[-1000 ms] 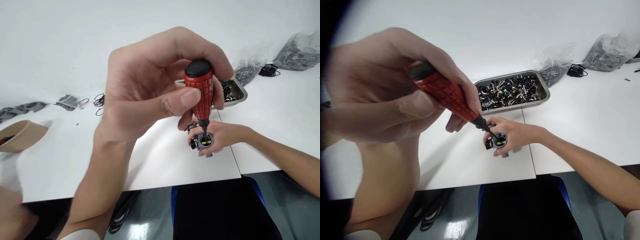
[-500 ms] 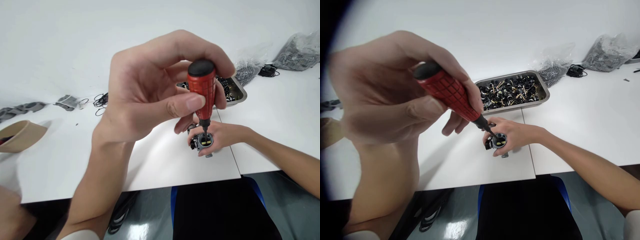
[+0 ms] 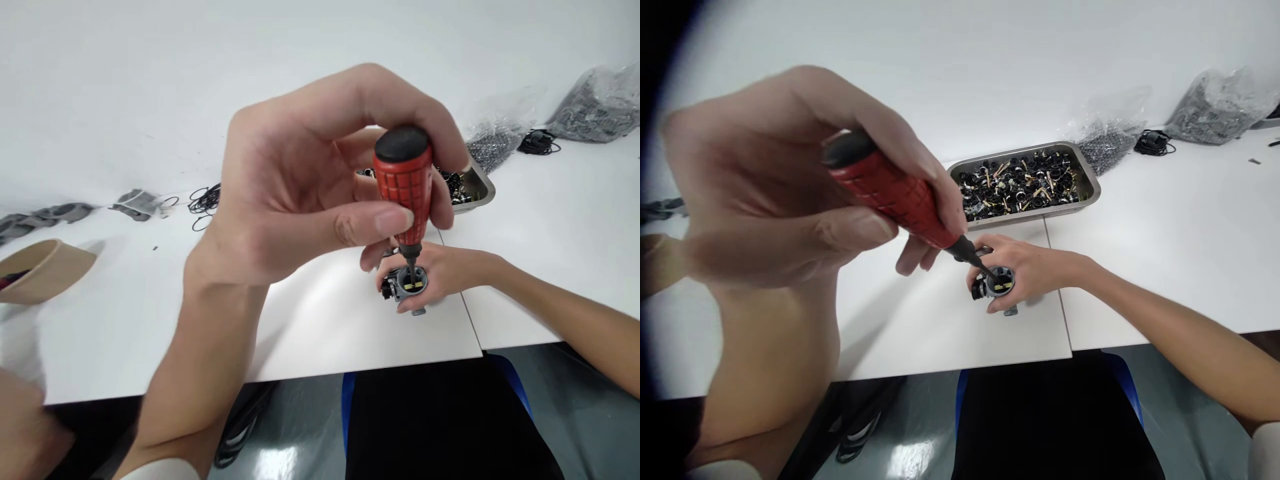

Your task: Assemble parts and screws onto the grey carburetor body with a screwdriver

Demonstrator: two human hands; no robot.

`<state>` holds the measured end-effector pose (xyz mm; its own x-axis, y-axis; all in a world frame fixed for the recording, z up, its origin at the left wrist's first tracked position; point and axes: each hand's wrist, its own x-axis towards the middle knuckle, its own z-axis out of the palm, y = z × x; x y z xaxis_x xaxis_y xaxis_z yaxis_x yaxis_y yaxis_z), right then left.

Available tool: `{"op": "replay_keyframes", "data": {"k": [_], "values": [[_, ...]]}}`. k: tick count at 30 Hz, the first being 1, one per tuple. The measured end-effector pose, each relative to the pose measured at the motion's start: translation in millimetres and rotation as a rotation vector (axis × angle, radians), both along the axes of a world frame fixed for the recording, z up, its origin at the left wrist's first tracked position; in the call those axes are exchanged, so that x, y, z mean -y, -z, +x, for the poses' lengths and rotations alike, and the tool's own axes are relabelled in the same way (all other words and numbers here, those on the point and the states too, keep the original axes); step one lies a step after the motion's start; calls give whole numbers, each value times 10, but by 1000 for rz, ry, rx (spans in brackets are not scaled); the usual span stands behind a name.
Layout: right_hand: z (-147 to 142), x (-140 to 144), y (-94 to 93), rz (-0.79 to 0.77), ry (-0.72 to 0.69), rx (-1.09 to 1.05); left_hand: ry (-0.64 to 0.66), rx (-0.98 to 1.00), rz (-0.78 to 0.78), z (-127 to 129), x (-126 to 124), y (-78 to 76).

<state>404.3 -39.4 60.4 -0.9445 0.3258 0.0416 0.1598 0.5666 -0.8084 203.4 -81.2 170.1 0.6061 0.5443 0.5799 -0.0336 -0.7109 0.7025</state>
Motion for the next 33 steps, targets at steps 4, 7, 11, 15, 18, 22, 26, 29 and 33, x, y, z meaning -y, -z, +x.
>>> {"op": "replay_keyframes", "data": {"k": [4, 7, 11, 15, 18, 22, 26, 29, 33], "values": [[-2, -1, 4, -40, -1, 16, -7, -25, 63, -6, 11, -44], [-5, -3, 2, -54, -6, 39, -65, -10, 84, -62, 7, 29], [-7, -7, 16, -4, 0, 13, -100, -15, -58, -33, 93, 36], [-5, -10, 45, 18, -8, -23, -77, -33, -51, 56, 119, -82], [-5, -9, 50, -1, -15, -18, -50, -58, 48, 20, 50, -76], [-5, -8, 50, -8, -6, 3, -68, -24, 100, -102, 2, 53], [-6, -13, 70, 31, -19, -41, -68, -21, 34, -97, 22, 23], [-6, -16, 80, 35, -23, -53, 81, -124, -25, -17, 13, -117], [-7, -17, 80, -5, -19, -6, 49, -68, 64, 19, -21, -145]]}}
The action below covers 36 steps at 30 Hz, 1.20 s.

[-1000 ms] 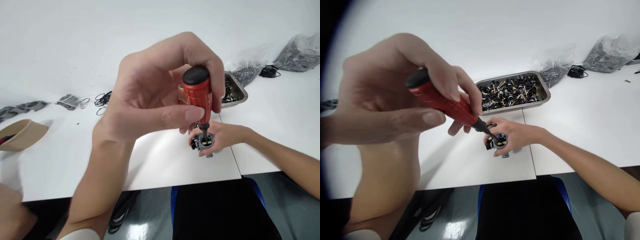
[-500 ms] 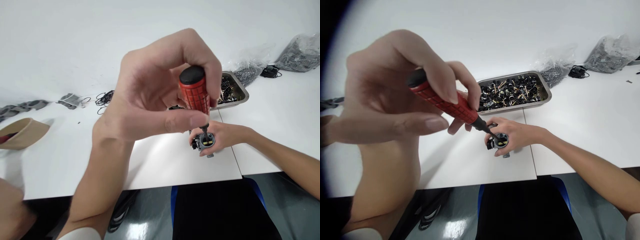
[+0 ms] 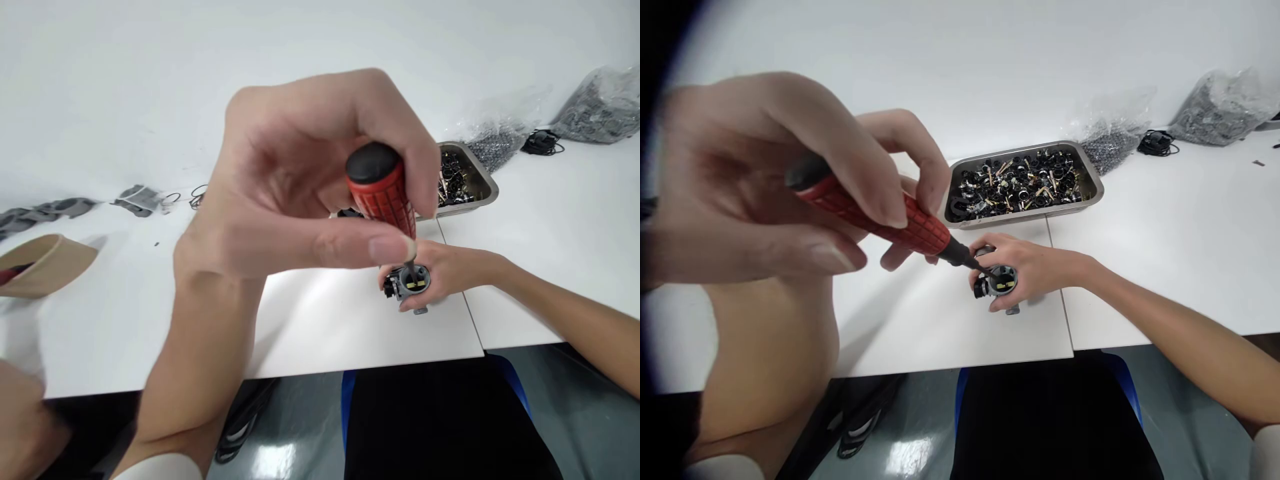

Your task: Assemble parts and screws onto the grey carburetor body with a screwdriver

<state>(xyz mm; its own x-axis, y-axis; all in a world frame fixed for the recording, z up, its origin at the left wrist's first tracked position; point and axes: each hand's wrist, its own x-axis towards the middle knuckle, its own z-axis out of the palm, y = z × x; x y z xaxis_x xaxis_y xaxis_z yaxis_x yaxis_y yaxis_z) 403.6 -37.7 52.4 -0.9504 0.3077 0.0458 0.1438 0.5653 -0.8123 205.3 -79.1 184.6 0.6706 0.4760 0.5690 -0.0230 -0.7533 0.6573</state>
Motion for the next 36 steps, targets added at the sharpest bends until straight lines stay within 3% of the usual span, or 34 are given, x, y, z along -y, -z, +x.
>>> {"op": "replay_keyframes", "data": {"k": [2, 3, 8, 17, 20, 24, 30, 36], "values": [[-1, -3, 3, -9, 4, 13, 24, 46, 40, -43, -3, 65], [-1, -5, 6, -4, 7, 7, -29, 58, 16, -74, 3, 92], [4, -7, 18, 31, 8, -49, -84, -137, -85, -241, 34, 85], [1, -15, 13, 20, 0, -32, -70, 167, 77, -384, -227, 316], [1, -20, 26, 33, -12, -55, -19, 140, 84, -336, -207, 271], [2, -18, 21, 52, -6, -67, 177, 21, 37, -147, -116, 125], [-6, -15, 11, 17, -3, -33, -53, 27, -2, 47, -10, 12], [-4, -21, 30, 48, -16, -55, 116, -123, -193, -132, -55, -87]]}}
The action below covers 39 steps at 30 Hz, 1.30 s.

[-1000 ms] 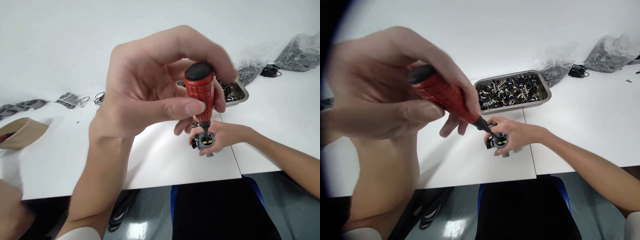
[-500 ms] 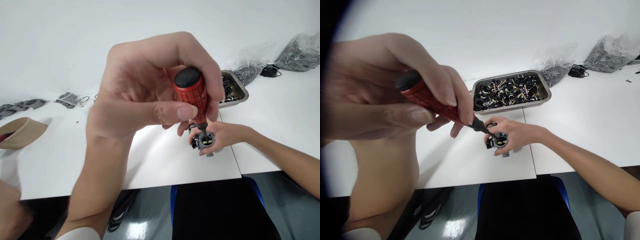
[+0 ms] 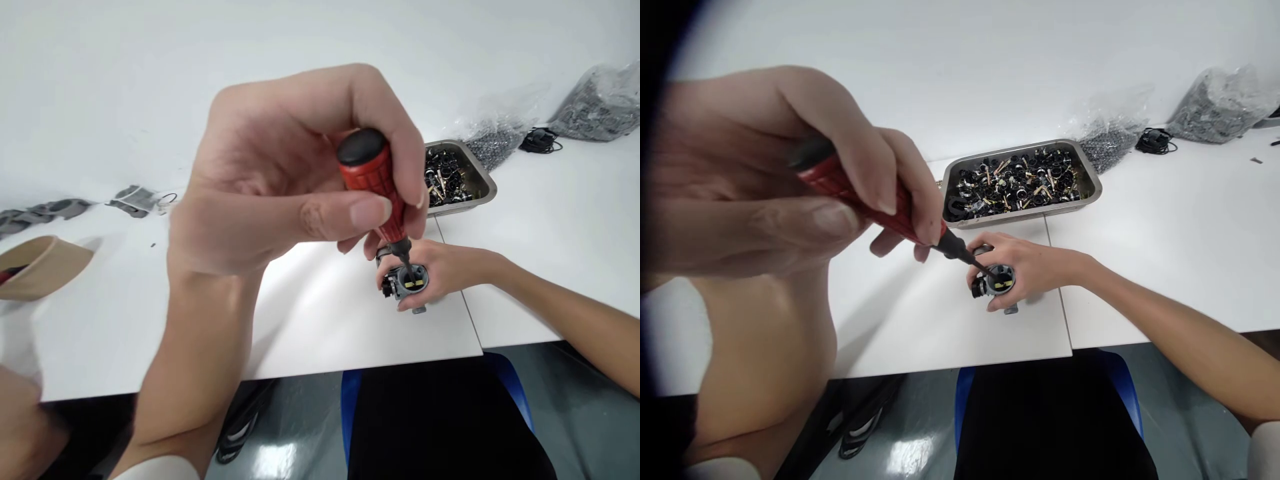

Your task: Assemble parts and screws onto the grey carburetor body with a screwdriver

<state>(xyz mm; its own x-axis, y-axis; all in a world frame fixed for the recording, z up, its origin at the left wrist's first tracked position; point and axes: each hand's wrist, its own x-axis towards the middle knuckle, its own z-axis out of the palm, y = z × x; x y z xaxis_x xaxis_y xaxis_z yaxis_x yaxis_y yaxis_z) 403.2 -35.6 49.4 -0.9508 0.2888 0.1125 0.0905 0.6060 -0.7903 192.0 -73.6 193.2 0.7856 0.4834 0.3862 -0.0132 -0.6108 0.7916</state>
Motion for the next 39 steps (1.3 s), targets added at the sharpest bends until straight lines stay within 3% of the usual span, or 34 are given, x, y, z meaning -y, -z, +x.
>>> {"op": "replay_keyframes", "data": {"k": [3, 10, 15, 17, 20, 24, 27, 29, 32, 35, 39], "values": [[1, -6, 13, 2, 2, -13, 51, 31, 10, 45, -15, -41], [-2, 2, -10, -38, 25, 40, -125, 55, 112, 360, 118, -57], [2, 6, -22, -49, 19, 45, -108, -1, 206, 172, 68, 31], [4, 8, -34, -75, 13, 53, -142, 67, 291, 71, 42, 124], [8, 15, -53, -88, 21, 63, -164, 172, 278, 41, 70, 200], [10, 13, -51, -57, 28, 63, -138, 73, 158, 225, 155, 25], [10, 6, -40, -48, 26, 60, -54, -24, 172, 285, 139, -91], [9, 5, -37, -38, 33, 34, -22, -27, 245, 224, 93, -42], [8, 6, -38, -51, 32, 26, -166, 108, 323, 83, 34, 149], [10, 5, -33, -69, 14, 32, -139, 175, 280, 40, 29, 225], [13, -3, -16, -36, 17, 28, -75, 5, 32, 121, 54, 21]]}}
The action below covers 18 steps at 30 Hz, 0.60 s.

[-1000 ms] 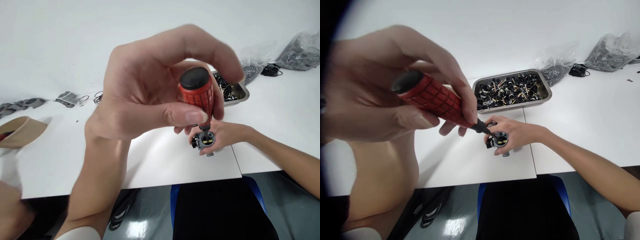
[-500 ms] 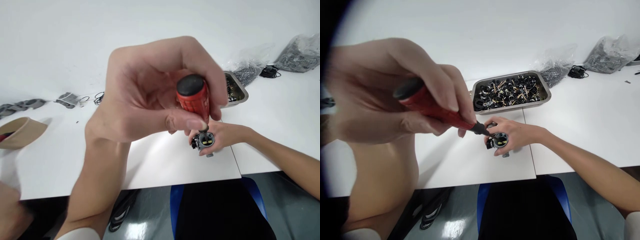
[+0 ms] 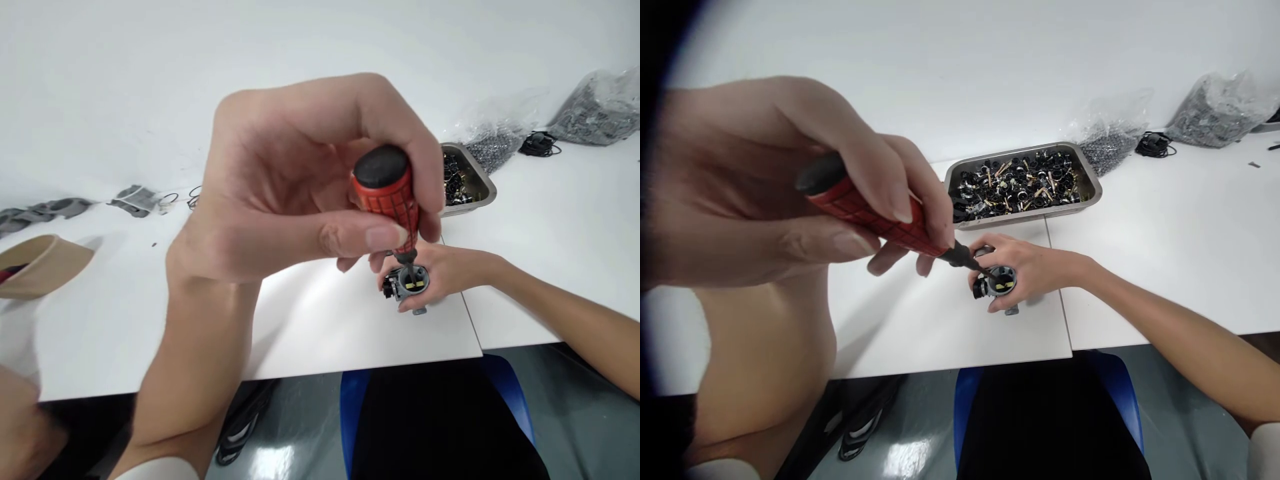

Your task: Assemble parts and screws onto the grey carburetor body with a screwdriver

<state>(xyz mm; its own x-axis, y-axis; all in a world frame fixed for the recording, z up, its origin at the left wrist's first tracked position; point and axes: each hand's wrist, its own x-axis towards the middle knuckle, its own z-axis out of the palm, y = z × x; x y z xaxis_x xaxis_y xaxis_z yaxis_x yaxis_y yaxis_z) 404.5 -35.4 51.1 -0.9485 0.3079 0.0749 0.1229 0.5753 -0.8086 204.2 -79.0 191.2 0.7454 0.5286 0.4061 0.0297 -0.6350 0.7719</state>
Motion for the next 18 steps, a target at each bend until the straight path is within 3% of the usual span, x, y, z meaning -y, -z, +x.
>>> {"op": "replay_keyframes", "data": {"k": [3, 7, 9, 12, 15, 18], "values": [[-2, -3, 0, 14, 6, -5, 66, -41, 12, 24, -15, -78], [-3, 6, -13, -6, 5, 25, 14, 161, 261, -29, -30, 86], [-1, 13, -15, -9, 4, 22, -33, 151, 234, -45, -16, 134], [5, 21, -13, 1, 13, 1, -42, -16, 134, -23, 0, 74], [6, 26, -13, -17, 12, 5, 6, -32, 195, 5, -21, 14], [1, 22, -11, -21, 9, 16, -49, 55, 287, -9, -40, 65]]}}
